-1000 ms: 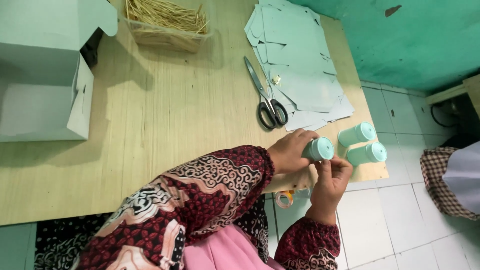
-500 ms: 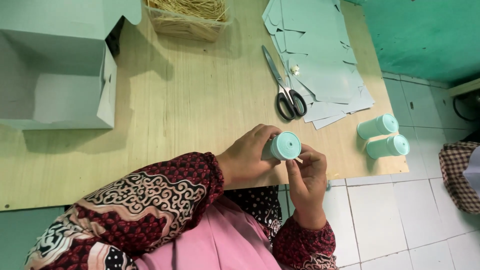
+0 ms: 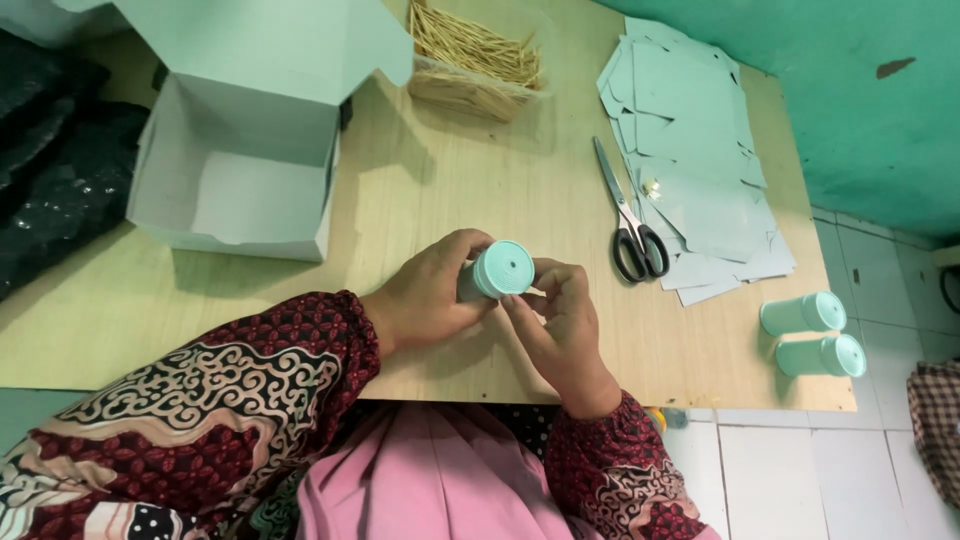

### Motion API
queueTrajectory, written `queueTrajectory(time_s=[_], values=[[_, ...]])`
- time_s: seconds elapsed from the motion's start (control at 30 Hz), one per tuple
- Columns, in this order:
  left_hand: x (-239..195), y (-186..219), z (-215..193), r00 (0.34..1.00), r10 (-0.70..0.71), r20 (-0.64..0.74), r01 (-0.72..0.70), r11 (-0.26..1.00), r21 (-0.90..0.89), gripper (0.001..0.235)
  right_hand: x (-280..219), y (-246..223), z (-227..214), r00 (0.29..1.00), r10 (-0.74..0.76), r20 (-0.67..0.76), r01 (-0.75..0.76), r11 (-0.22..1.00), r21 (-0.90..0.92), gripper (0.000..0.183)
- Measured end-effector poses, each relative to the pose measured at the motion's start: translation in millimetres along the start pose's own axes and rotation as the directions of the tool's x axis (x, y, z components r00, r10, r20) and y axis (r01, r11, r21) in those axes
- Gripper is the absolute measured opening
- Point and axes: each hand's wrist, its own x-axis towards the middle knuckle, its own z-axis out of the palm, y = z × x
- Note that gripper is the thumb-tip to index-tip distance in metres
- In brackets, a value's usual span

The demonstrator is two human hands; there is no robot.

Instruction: The person folds a flat white paper sheet into a small box and places it on the table. Then they open a small cylindrical container and repeatedly pick up wooden sticks from a tray, placing them into the container.

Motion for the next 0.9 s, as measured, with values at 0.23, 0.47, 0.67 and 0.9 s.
queueTrajectory(time_s=[0.23, 0.47, 0.67, 0.9], values=[[-14.8, -14.3, -49.9, 0.996, -0.085, -0.003, 0.085, 0.996, -0.036, 0.058, 70.2, -43.8, 20.9, 0.976, 0.078, 0.203, -0.031, 0.974, -0.223, 0.069], [-9.4, -25.5, -53.9, 0.997, -0.063, 0.033, 0.065, 0.996, -0.059, 0.06, 83.6, -40.7, 37.3, 0.955, -0.154, 0.253, 0.266, 0.82, -0.506, 0.07], [-1.6, -13.1, -60.9, 0.998, -0.024, 0.058, 0.031, 0.992, -0.125, 0.053, 81.0, -30.8, 44.8, 0.925, -0.278, 0.257, 0.371, 0.803, -0.467, 0.068], [-2.5, -19.7, -58.3, 0.995, -0.078, 0.056, 0.085, 0.988, -0.131, 0.056, 95.0, -26.1, 9.9, 0.943, -0.256, 0.214, 0.322, 0.866, -0.383, 0.047]])
